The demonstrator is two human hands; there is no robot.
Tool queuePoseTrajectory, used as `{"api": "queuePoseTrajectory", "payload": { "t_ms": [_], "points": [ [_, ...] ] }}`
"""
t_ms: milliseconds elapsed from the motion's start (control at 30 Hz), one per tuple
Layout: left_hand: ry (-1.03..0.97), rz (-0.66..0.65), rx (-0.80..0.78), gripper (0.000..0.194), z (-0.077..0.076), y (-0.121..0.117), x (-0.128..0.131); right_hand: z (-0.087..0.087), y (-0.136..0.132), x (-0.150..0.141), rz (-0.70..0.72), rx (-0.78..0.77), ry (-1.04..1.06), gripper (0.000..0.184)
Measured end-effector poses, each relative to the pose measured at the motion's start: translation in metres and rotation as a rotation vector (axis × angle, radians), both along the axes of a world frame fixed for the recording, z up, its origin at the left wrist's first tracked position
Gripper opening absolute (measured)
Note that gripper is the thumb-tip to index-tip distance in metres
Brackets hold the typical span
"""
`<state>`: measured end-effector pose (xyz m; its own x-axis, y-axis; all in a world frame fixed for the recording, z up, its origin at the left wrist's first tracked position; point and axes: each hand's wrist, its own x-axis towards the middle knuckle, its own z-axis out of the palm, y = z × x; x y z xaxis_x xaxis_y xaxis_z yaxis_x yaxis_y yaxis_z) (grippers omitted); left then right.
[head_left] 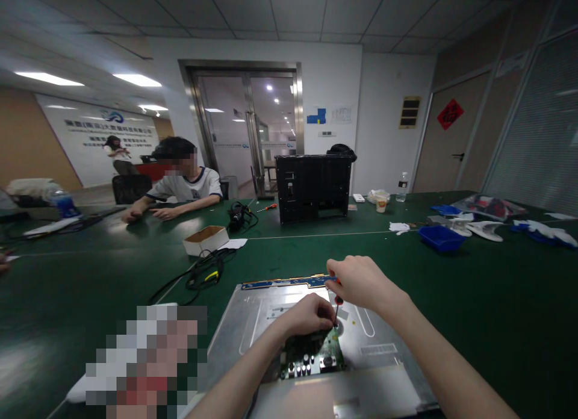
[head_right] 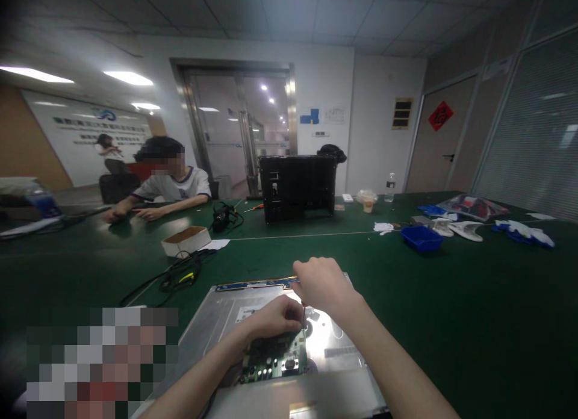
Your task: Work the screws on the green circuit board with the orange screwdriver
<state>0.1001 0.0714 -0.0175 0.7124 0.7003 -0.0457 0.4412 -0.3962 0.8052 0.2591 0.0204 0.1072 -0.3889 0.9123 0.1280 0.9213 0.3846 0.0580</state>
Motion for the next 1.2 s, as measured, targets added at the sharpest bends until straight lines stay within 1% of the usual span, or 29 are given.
{"api": "queuePoseTrajectory", "payload": {
  "t_ms": [200, 367, 533, 700, 833, 933, 1033, 1200],
  "points": [
    [0.005, 0.001, -0.014, 0.016, 0.0004, -0.0004, -0.0003, 0.0012, -0.0019, -0.0004, 0.049, -0.015, 0.008, 0.017],
    [0.010, 0.019, -0.016, 0.018, 0.0023, -0.0019, 0.0000, 0.0019, -0.0044, 0.0006, 0.121, -0.079, 0.070, 0.028],
    [0.020, 0.028, -0.016, 0.017, 0.0024, -0.0021, -0.0003, 0.0029, -0.0063, 0.0045, 0.169, -0.104, 0.100, 0.032],
    [0.012, 0.024, -0.015, 0.018, 0.0004, -0.0015, -0.0004, 0.0014, -0.0067, 0.0054, 0.136, -0.067, 0.077, 0.033],
    [-0.001, 0.003, -0.006, 0.018, 0.0002, -0.0006, -0.0001, 0.0004, -0.0063, 0.0024, 0.050, 0.003, 0.037, 0.029],
    [0.000, 0.003, 0.011, 0.017, 0.0009, 0.0000, 0.0000, 0.0017, -0.0049, 0.0002, 0.007, 0.001, 0.023, 0.029],
    [0.006, 0.009, 0.015, 0.016, 0.0013, -0.0001, -0.0001, 0.0026, -0.0037, -0.0009, 0.010, -0.004, 0.030, 0.030],
    [0.007, 0.014, -0.001, 0.016, 0.0000, -0.0005, -0.0002, 0.0014, -0.0038, -0.0007, 0.059, -0.020, 0.048, 0.018]
  ]
}}
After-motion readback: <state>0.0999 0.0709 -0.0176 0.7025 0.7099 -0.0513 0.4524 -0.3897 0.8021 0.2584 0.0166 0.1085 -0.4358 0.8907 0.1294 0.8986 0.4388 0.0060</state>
